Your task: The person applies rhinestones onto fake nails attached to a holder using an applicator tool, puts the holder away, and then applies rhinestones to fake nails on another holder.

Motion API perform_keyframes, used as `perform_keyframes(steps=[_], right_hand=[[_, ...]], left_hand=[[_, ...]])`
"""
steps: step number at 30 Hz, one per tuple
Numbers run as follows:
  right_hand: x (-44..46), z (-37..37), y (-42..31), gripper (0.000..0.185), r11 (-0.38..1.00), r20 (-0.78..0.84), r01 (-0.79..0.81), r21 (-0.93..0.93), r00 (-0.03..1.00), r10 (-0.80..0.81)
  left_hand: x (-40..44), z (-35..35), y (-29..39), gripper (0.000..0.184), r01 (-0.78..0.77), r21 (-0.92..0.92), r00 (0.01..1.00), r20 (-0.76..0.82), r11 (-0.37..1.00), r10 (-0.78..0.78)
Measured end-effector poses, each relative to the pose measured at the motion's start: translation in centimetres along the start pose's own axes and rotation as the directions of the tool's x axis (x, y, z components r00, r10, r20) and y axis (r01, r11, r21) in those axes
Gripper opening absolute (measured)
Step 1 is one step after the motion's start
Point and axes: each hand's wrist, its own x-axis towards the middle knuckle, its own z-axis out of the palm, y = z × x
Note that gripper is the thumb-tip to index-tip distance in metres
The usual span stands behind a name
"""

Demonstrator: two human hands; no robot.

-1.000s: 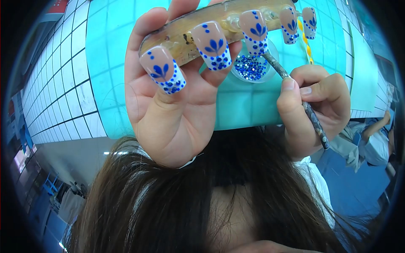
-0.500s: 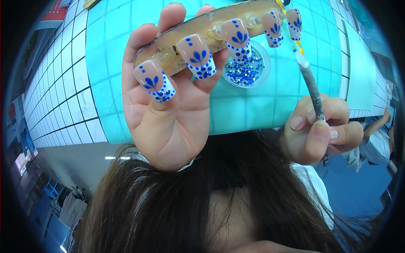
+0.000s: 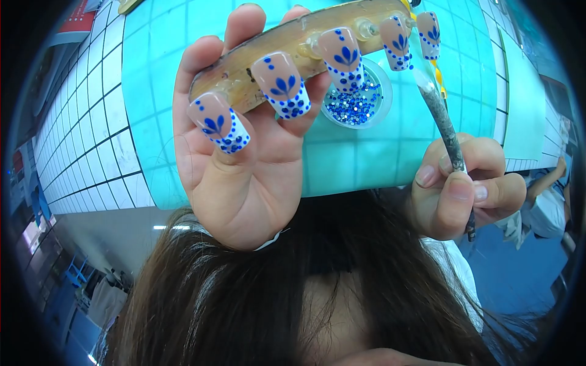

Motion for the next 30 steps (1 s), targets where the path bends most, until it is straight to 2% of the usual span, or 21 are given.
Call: perform_keyframes(steps=[1, 2, 4, 5, 7, 16, 23, 24, 25, 26, 27, 28, 30], right_hand=[[0.0, 0.0, 0.0, 0.015, 1.0, 0.0, 0.0, 0.0, 1.0, 0.0], [0.0, 0.0, 0.0, 0.015, 1.0, 0.005, 0.003, -0.011, 1.0, -0.003], [0.0, 0.0, 0.1, 0.015, 1.0, 0.011, 0.007, -0.022, 1.0, -0.007], [0.0, 0.0, 0.1, 0.015, 1.0, 0.008, 0.004, -0.02, 1.0, -0.004], [0.0, 0.0, 0.0, 0.015, 1.0, 0.005, 0.003, -0.018, 1.0, -0.003], [0.0, -0.2, -0.1, 0.015, 1.0, -0.012, -0.01, 0.015, 1.0, 0.01], [0.1, 0.1, -0.8, 0.015, 0.991, -0.036, -0.129, -0.034, 0.991, 0.128], [0.1, 0.1, -0.8, 0.016, 0.989, -0.032, -0.146, -0.037, 0.989, 0.145], [0.2, 0.1, -0.8, 0.016, 0.988, -0.033, -0.147, -0.037, 0.989, 0.146], [0.2, 0.0, -0.8, 0.016, 0.989, -0.017, -0.143, -0.044, 0.99, 0.142], [0.3, 0.0, -0.8, 0.016, 0.989, -0.002, -0.139, -0.051, 0.99, 0.139], [0.2, 0.0, -0.8, 0.016, 0.989, -0.002, -0.14, -0.051, 0.99, 0.14], [0.2, 0.1, -0.8, 0.016, 0.989, -0.016, -0.141, -0.051, 0.99, 0.141]], left_hand=[[0.0, 0.2, 0.2, 0.035, 0.021, 0.079, 0.997, -0.073, 0.997, -0.015], [0.0, 0.0, 0.0, 0.035, 0.021, 0.078, 0.997, -0.073, 0.997, -0.015], [0.0, -0.6, -0.5, 0.035, -0.009, -0.113, 0.998, 0.068, 0.994, 0.017], [0.0, -0.4, -0.3, 0.035, -0.009, -0.113, 0.998, 0.068, 0.994, 0.017], [0.0, 0.2, 0.1, 0.035, 0.02, 0.081, 0.998, -0.063, 0.997, -0.015], [0.1, 0.4, 0.1, 0.034, 0.023, 0.107, 0.997, -0.075, 0.994, -0.015], [0.1, -0.1, -0.1, 0.033, 0.038, 0.123, 0.997, -0.069, 0.992, -0.03], [0.1, -0.9, -0.9, 0.033, 0.011, -0.146, 1.0, 0.003, 0.989, -0.01], [0.4, -1.0, -1.3, 0.034, 0.001, -0.405, 0.997, 0.067, 0.914, 0.028], [0.2, -0.7, -0.9, 0.034, 0.002, -0.405, 0.997, 0.066, 0.914, 0.027], [0.1, -0.1, -0.3, 0.034, 0.002, -0.145, 1.0, 0.004, 0.989, -0.002], [0.0, 0.4, 0.1, 0.035, 0.02, 0.123, 0.998, -0.064, 0.992, -0.013], [0.0, 0.3, 0.2, 0.035, 0.024, 0.116, 0.998, -0.064, 0.993, -0.016]])
